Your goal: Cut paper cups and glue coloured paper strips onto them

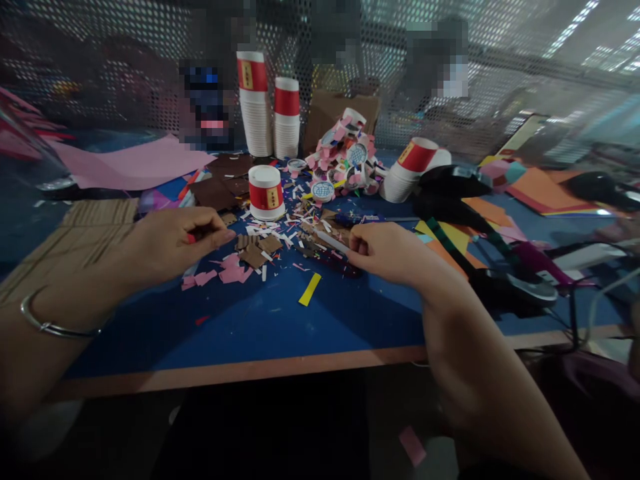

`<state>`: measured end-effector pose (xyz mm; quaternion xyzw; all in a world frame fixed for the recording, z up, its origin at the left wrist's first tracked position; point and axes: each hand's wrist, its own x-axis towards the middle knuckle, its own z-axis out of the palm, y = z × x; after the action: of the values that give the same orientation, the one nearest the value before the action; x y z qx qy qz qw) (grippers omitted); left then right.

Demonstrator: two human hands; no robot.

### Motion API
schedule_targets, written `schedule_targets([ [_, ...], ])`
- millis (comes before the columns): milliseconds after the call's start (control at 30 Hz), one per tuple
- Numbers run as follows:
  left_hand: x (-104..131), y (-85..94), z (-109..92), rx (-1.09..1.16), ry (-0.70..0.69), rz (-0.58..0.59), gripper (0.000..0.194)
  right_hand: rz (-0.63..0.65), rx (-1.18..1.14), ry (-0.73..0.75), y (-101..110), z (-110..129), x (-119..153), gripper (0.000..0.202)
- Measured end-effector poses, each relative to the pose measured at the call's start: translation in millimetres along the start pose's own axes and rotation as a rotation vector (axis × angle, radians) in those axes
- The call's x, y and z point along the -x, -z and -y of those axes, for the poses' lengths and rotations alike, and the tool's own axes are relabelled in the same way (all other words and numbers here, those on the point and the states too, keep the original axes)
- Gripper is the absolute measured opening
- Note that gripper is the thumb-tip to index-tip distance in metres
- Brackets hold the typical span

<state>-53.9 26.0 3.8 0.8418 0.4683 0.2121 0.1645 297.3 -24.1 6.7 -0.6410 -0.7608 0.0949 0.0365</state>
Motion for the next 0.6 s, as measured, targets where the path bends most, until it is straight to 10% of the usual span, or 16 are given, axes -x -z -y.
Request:
schedule_targets([
  [600, 0.8, 2.4, 0.7, 0.002, -0.005, -0.054, 0.006, 0.013, -0.018, 0.003, 1.1, 2.0, 0.7, 0.016],
])
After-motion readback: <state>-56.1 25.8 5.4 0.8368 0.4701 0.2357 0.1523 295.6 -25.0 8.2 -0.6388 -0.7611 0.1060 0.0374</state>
